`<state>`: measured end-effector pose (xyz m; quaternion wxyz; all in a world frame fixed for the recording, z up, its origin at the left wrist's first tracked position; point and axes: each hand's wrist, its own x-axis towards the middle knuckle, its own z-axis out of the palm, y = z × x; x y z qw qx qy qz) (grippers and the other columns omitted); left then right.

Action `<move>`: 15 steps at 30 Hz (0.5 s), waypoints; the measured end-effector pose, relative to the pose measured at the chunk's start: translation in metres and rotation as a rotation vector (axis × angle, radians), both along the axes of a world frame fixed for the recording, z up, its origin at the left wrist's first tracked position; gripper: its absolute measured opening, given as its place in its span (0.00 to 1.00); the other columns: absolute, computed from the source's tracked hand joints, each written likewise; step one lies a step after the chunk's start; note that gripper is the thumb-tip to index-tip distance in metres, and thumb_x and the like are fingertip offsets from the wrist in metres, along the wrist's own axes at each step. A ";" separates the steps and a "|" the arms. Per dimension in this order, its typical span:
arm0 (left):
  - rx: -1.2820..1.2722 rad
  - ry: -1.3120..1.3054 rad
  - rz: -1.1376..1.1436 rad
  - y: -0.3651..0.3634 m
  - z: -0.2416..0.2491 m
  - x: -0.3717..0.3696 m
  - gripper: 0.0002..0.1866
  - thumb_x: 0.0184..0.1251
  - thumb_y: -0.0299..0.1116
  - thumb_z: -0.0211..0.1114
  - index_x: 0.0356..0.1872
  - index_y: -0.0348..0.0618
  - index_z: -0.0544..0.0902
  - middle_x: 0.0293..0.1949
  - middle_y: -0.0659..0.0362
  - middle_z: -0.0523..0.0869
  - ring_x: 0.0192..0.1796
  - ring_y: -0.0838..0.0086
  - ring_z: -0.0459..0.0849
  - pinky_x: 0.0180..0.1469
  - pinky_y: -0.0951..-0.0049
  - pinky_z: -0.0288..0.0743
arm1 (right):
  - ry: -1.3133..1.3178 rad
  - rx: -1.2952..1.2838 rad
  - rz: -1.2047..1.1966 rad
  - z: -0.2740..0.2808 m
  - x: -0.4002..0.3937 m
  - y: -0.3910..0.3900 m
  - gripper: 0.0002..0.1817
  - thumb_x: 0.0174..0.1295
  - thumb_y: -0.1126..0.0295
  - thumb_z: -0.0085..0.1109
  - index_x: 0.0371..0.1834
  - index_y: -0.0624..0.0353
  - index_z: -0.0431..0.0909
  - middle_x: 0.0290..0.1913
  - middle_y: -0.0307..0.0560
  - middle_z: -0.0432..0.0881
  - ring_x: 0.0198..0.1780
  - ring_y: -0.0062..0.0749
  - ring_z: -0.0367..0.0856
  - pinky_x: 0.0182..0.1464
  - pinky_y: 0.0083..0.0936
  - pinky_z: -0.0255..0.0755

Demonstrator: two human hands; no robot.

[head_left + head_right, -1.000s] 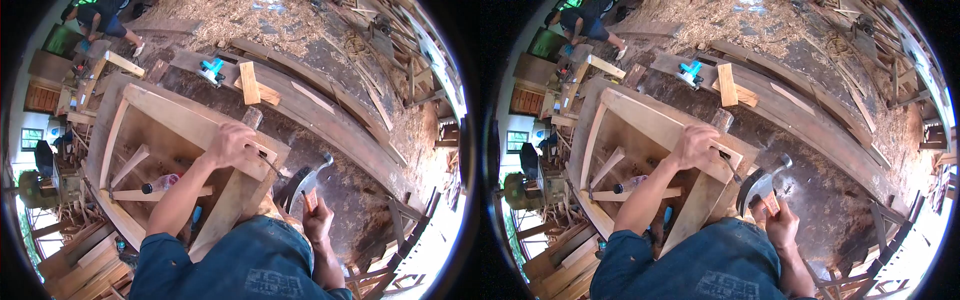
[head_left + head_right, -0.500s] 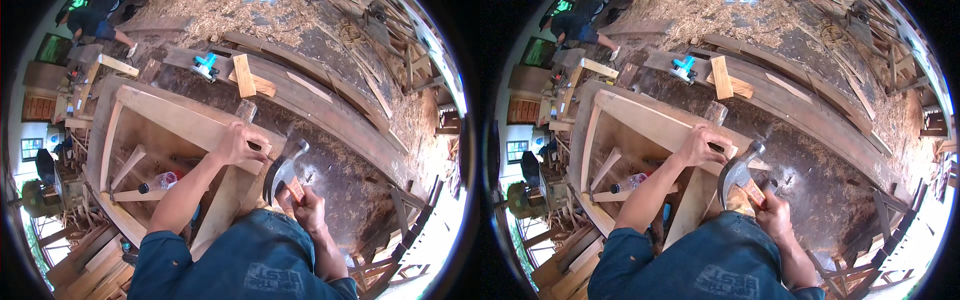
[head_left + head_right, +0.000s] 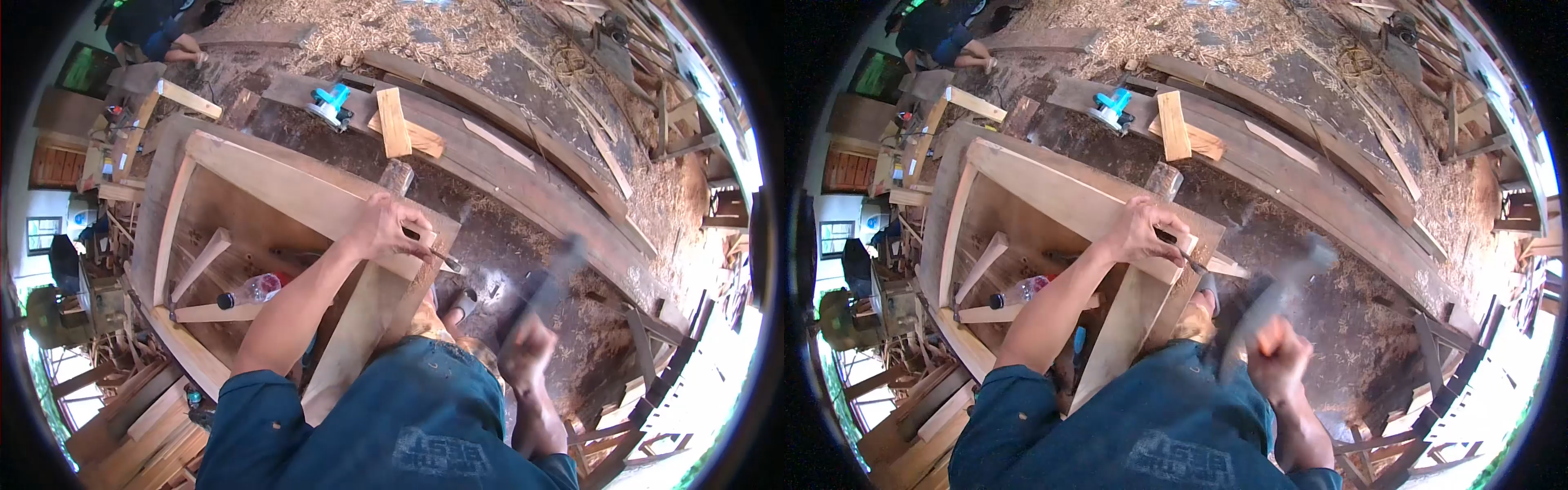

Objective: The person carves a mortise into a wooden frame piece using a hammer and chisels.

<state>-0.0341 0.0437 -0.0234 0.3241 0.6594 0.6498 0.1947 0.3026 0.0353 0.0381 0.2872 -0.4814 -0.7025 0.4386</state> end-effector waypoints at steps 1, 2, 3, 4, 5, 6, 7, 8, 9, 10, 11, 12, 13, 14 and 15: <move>-0.001 -0.004 -0.002 0.000 -0.001 -0.001 0.35 0.36 0.68 0.81 0.43 0.53 0.92 0.43 0.63 0.93 0.53 0.68 0.87 0.68 0.56 0.62 | 0.158 -0.005 -0.004 0.002 0.010 -0.002 0.10 0.63 0.74 0.66 0.24 0.59 0.76 0.23 0.57 0.80 0.21 0.32 0.83 0.28 0.29 0.74; -0.004 -0.011 -0.002 -0.001 -0.002 -0.001 0.36 0.36 0.68 0.81 0.43 0.53 0.92 0.43 0.63 0.93 0.52 0.67 0.87 0.68 0.56 0.63 | 0.242 -0.032 -0.037 -0.005 0.007 -0.008 0.10 0.63 0.73 0.65 0.25 0.59 0.76 0.23 0.57 0.80 0.22 0.32 0.83 0.30 0.31 0.75; 0.000 -0.012 -0.003 0.000 -0.003 -0.002 0.35 0.36 0.68 0.81 0.42 0.53 0.92 0.43 0.63 0.93 0.52 0.67 0.87 0.68 0.56 0.63 | 0.327 -0.057 -0.069 -0.003 -0.004 -0.011 0.10 0.64 0.72 0.65 0.26 0.60 0.77 0.23 0.56 0.81 0.23 0.32 0.82 0.31 0.32 0.77; 0.004 -0.014 -0.005 0.000 -0.003 -0.003 0.35 0.36 0.68 0.81 0.42 0.53 0.92 0.42 0.63 0.93 0.52 0.67 0.87 0.67 0.57 0.63 | 0.413 -0.080 -0.101 -0.001 -0.015 -0.014 0.10 0.65 0.71 0.64 0.27 0.60 0.77 0.24 0.56 0.81 0.23 0.31 0.82 0.32 0.34 0.78; 0.012 -0.014 -0.008 -0.001 -0.002 -0.001 0.35 0.36 0.68 0.81 0.42 0.53 0.92 0.42 0.63 0.93 0.52 0.67 0.87 0.67 0.57 0.63 | 0.010 -0.132 0.056 -0.025 -0.017 -0.012 0.08 0.66 0.70 0.64 0.31 0.62 0.78 0.25 0.54 0.81 0.25 0.30 0.81 0.34 0.32 0.77; -0.014 -0.109 0.013 0.000 -0.002 -0.001 0.35 0.36 0.68 0.81 0.42 0.52 0.91 0.42 0.63 0.92 0.51 0.66 0.87 0.68 0.57 0.63 | -0.387 -0.171 0.212 -0.032 -0.024 -0.006 0.08 0.68 0.69 0.63 0.35 0.63 0.80 0.26 0.53 0.82 0.28 0.29 0.80 0.35 0.31 0.77; -0.051 -0.205 0.028 -0.003 -0.002 0.002 0.35 0.36 0.68 0.81 0.41 0.52 0.91 0.42 0.63 0.92 0.51 0.66 0.87 0.68 0.57 0.62 | -0.282 -0.200 0.116 -0.028 -0.021 -0.009 0.09 0.68 0.68 0.64 0.37 0.64 0.81 0.27 0.55 0.83 0.29 0.28 0.80 0.36 0.32 0.77; -0.079 -0.292 0.042 0.000 0.000 0.000 0.35 0.36 0.68 0.81 0.41 0.52 0.91 0.41 0.63 0.92 0.51 0.66 0.87 0.68 0.57 0.61 | -0.165 -0.216 0.021 -0.023 -0.025 -0.006 0.10 0.68 0.67 0.64 0.39 0.65 0.82 0.28 0.56 0.84 0.30 0.27 0.80 0.37 0.34 0.77; -0.040 -0.195 0.034 0.002 0.004 -0.005 0.35 0.36 0.68 0.81 0.41 0.52 0.91 0.41 0.63 0.92 0.51 0.66 0.87 0.68 0.57 0.61 | -0.160 -0.158 -0.001 -0.026 -0.016 -0.004 0.09 0.69 0.68 0.63 0.37 0.64 0.82 0.27 0.51 0.85 0.32 0.22 0.79 0.37 0.29 0.76; -0.020 -0.119 0.019 -0.001 0.004 0.000 0.35 0.35 0.68 0.81 0.41 0.52 0.91 0.41 0.63 0.92 0.51 0.66 0.87 0.68 0.57 0.61 | -0.075 0.003 -0.026 -0.019 -0.013 -0.002 0.10 0.70 0.68 0.61 0.30 0.60 0.80 0.27 0.47 0.85 0.29 0.22 0.81 0.37 0.27 0.78; 0.014 -0.038 0.009 0.000 0.004 0.000 0.36 0.35 0.68 0.81 0.41 0.52 0.91 0.41 0.63 0.92 0.50 0.66 0.87 0.68 0.57 0.61 | 0.263 -0.325 -0.263 -0.028 0.008 -0.010 0.13 0.71 0.67 0.61 0.28 0.60 0.77 0.27 0.47 0.83 0.29 0.23 0.81 0.37 0.28 0.80; 0.013 -0.035 0.005 0.001 0.003 -0.001 0.36 0.34 0.68 0.81 0.41 0.52 0.91 0.41 0.62 0.92 0.50 0.65 0.87 0.68 0.57 0.62 | 0.446 -0.344 -0.326 -0.025 0.011 -0.015 0.15 0.71 0.67 0.60 0.26 0.60 0.74 0.27 0.47 0.82 0.28 0.26 0.82 0.36 0.30 0.81; 0.006 -0.038 0.001 0.000 0.001 -0.001 0.37 0.34 0.69 0.81 0.42 0.52 0.91 0.41 0.62 0.92 0.50 0.65 0.87 0.68 0.57 0.62 | 0.631 -0.354 -0.383 -0.020 0.012 -0.019 0.17 0.72 0.66 0.59 0.24 0.60 0.72 0.26 0.48 0.81 0.27 0.29 0.82 0.35 0.32 0.82; 0.003 -0.040 -0.001 0.000 -0.001 -0.001 0.37 0.33 0.69 0.81 0.42 0.52 0.91 0.41 0.61 0.92 0.50 0.65 0.87 0.68 0.57 0.63 | 0.604 -0.119 -0.194 -0.018 0.008 -0.017 0.16 0.68 0.67 0.61 0.23 0.59 0.70 0.24 0.43 0.78 0.25 0.30 0.78 0.34 0.31 0.79; -0.008 -0.040 0.000 0.000 -0.003 -0.002 0.37 0.33 0.69 0.81 0.42 0.52 0.91 0.41 0.61 0.92 0.50 0.65 0.87 0.68 0.57 0.63 | 0.605 0.118 -0.019 -0.015 0.004 -0.014 0.17 0.65 0.67 0.63 0.21 0.58 0.69 0.21 0.38 0.74 0.23 0.31 0.74 0.33 0.30 0.76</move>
